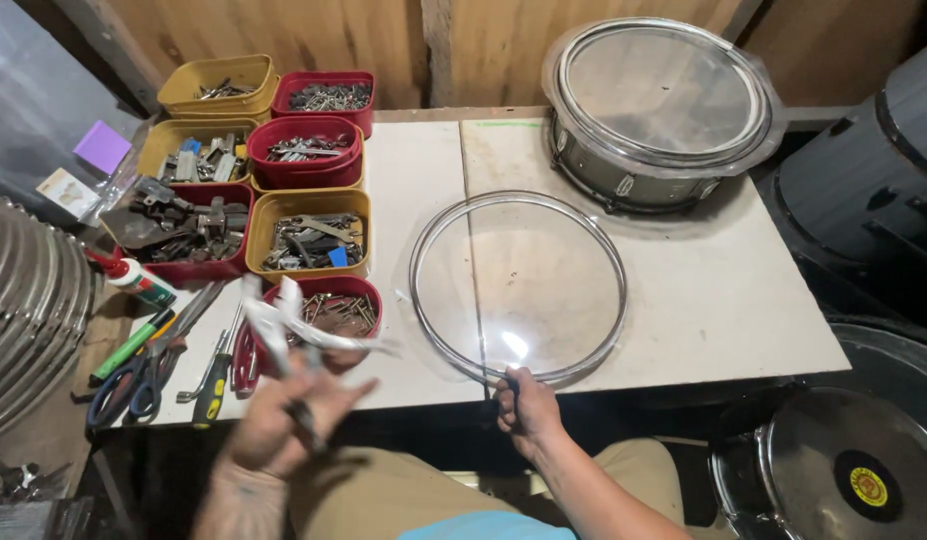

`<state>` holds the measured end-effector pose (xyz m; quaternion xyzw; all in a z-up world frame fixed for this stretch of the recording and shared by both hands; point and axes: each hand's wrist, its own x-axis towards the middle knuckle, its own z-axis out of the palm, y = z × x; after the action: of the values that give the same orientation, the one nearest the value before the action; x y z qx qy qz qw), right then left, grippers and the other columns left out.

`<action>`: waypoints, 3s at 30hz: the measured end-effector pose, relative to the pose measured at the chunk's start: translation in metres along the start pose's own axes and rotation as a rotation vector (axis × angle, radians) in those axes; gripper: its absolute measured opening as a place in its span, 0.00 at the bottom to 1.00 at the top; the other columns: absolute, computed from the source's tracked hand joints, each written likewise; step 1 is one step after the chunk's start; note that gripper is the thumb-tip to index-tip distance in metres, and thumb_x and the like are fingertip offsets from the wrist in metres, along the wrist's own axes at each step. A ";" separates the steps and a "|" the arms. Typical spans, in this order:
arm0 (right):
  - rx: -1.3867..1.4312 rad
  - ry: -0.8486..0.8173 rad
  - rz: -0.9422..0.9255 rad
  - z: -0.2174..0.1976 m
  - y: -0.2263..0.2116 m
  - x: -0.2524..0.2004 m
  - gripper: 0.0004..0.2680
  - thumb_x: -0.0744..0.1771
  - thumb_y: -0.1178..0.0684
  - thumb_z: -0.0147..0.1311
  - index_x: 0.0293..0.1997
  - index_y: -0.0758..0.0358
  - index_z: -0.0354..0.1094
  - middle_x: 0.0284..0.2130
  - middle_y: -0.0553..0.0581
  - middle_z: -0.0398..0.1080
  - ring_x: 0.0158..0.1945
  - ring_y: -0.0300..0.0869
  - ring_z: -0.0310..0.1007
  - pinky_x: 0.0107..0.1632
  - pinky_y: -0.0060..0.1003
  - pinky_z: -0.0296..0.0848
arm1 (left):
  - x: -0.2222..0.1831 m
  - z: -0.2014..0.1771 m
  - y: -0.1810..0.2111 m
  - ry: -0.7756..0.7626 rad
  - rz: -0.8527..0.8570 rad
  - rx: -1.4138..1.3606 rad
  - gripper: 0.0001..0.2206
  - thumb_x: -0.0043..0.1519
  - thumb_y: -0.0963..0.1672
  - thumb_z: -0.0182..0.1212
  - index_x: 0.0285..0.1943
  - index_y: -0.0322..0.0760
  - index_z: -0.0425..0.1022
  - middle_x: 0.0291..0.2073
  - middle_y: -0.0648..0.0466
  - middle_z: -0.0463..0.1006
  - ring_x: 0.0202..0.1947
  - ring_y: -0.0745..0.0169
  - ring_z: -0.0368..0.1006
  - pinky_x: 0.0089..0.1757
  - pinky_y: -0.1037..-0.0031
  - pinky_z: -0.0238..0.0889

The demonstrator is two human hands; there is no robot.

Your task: Assembling a drum head by fitting a plastic head into metal hoops and using pliers to secure it.

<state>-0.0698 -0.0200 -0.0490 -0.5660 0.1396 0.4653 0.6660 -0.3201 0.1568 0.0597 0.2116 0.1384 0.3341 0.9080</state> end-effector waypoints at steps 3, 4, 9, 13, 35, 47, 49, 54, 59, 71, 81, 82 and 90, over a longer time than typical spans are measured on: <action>-0.024 0.022 0.011 0.001 -0.003 -0.002 0.10 0.66 0.49 0.51 0.30 0.65 0.63 0.12 0.53 0.55 0.10 0.37 0.45 0.16 0.33 0.41 | -0.007 0.031 -0.025 -0.384 -0.192 -0.069 0.32 0.59 0.31 0.58 0.75 0.28 0.56 0.73 0.33 0.58 0.73 0.40 0.54 0.64 0.36 0.47; -0.023 0.025 0.011 0.001 -0.003 -0.003 0.10 0.66 0.49 0.51 0.30 0.65 0.63 0.12 0.53 0.55 0.10 0.37 0.45 0.16 0.33 0.41 | -0.008 0.025 -0.037 -0.385 -0.194 -0.071 0.32 0.59 0.31 0.58 0.75 0.28 0.56 0.73 0.33 0.58 0.73 0.40 0.54 0.64 0.36 0.47; 0.010 0.030 -0.005 0.002 0.000 -0.002 0.10 0.67 0.49 0.51 0.30 0.66 0.63 0.12 0.53 0.54 0.09 0.37 0.45 0.14 0.32 0.42 | -0.005 0.014 -0.088 0.041 -0.646 0.656 0.28 0.46 0.33 0.62 0.60 0.25 0.74 0.49 0.38 0.84 0.50 0.49 0.78 0.48 0.67 0.69; -0.011 0.041 -0.002 0.005 -0.003 -0.008 0.09 0.67 0.50 0.51 0.30 0.65 0.62 0.13 0.52 0.54 0.10 0.36 0.45 0.14 0.31 0.42 | 0.008 0.017 -0.117 0.117 -0.766 0.859 0.23 0.48 0.36 0.54 0.56 0.30 0.75 0.45 0.44 0.83 0.45 0.63 0.77 0.37 0.82 0.63; -0.016 0.007 -0.026 0.005 -0.008 -0.014 0.10 0.67 0.51 0.51 0.27 0.65 0.64 0.10 0.52 0.54 0.09 0.38 0.45 0.13 0.32 0.44 | 0.026 0.056 -0.132 -0.084 -0.815 1.294 0.09 0.44 0.37 0.56 0.21 0.41 0.60 0.19 0.57 0.62 0.22 0.65 0.55 0.25 0.72 0.50; 0.012 0.049 -0.024 0.006 0.000 -0.005 0.10 0.67 0.50 0.52 0.27 0.64 0.63 0.10 0.54 0.56 0.09 0.39 0.49 0.15 0.34 0.44 | 0.010 0.067 -0.097 -0.006 -0.882 0.956 0.05 0.47 0.34 0.54 0.30 0.27 0.73 0.22 0.45 0.74 0.22 0.57 0.72 0.22 0.75 0.64; 0.026 0.044 -0.016 0.007 0.002 -0.005 0.11 0.67 0.50 0.52 0.27 0.64 0.64 0.09 0.54 0.55 0.09 0.40 0.49 0.15 0.34 0.44 | 0.009 0.068 -0.095 0.065 -0.929 0.850 0.09 0.44 0.32 0.47 0.30 0.20 0.72 0.21 0.37 0.75 0.21 0.47 0.78 0.18 0.74 0.67; 0.116 0.116 -0.062 0.004 0.007 0.007 0.06 0.65 0.52 0.56 0.31 0.57 0.62 0.16 0.53 0.63 0.17 0.41 0.62 0.19 0.38 0.61 | 0.016 0.069 -0.102 -0.020 -1.005 1.169 0.05 0.56 0.40 0.51 0.38 0.34 0.70 0.24 0.43 0.82 0.10 0.64 0.65 0.12 0.78 0.52; 0.027 0.132 -0.024 -0.001 0.014 0.014 0.07 0.65 0.50 0.54 0.30 0.60 0.65 0.15 0.57 0.65 0.15 0.45 0.63 0.15 0.40 0.60 | 0.023 0.034 -0.105 0.038 -1.111 0.983 0.16 0.71 0.49 0.49 0.54 0.30 0.69 0.23 0.40 0.80 0.10 0.66 0.66 0.11 0.80 0.55; 0.037 0.240 -0.121 0.024 0.004 -0.014 0.10 0.65 0.51 0.54 0.25 0.58 0.56 0.12 0.54 0.55 0.11 0.41 0.53 0.10 0.35 0.43 | 0.011 0.037 -0.079 -0.075 -1.260 1.020 0.22 0.62 0.49 0.41 0.65 0.40 0.62 0.30 0.34 0.77 0.22 0.53 0.76 0.20 0.72 0.72; -0.006 0.285 -0.122 0.025 0.008 -0.013 0.10 0.65 0.50 0.53 0.27 0.61 0.59 0.13 0.56 0.56 0.11 0.43 0.53 0.10 0.36 0.44 | -0.003 0.055 -0.058 -0.273 -0.924 1.812 0.27 0.45 0.44 0.77 0.57 0.49 0.78 0.27 0.61 0.82 0.26 0.73 0.71 0.33 0.78 0.64; -0.004 0.283 -0.128 0.026 0.007 -0.012 0.10 0.65 0.50 0.53 0.27 0.61 0.59 0.13 0.56 0.56 0.11 0.43 0.53 0.10 0.36 0.44 | -0.002 0.062 -0.058 -0.275 -0.918 1.816 0.27 0.45 0.44 0.77 0.57 0.49 0.78 0.27 0.61 0.82 0.26 0.73 0.71 0.33 0.78 0.64; 0.038 0.282 -0.123 0.026 0.007 -0.012 0.10 0.65 0.52 0.53 0.26 0.60 0.58 0.11 0.55 0.55 0.11 0.43 0.52 0.11 0.36 0.43 | -0.004 0.042 -0.070 -0.146 -0.961 1.863 0.24 0.49 0.62 0.73 0.25 0.45 0.75 0.18 0.61 0.68 0.22 0.70 0.59 0.30 0.74 0.52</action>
<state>-0.0903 -0.0032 -0.0368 -0.6206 0.2058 0.3369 0.6775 -0.2679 0.0942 0.0640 0.7690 0.3549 -0.3137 0.4294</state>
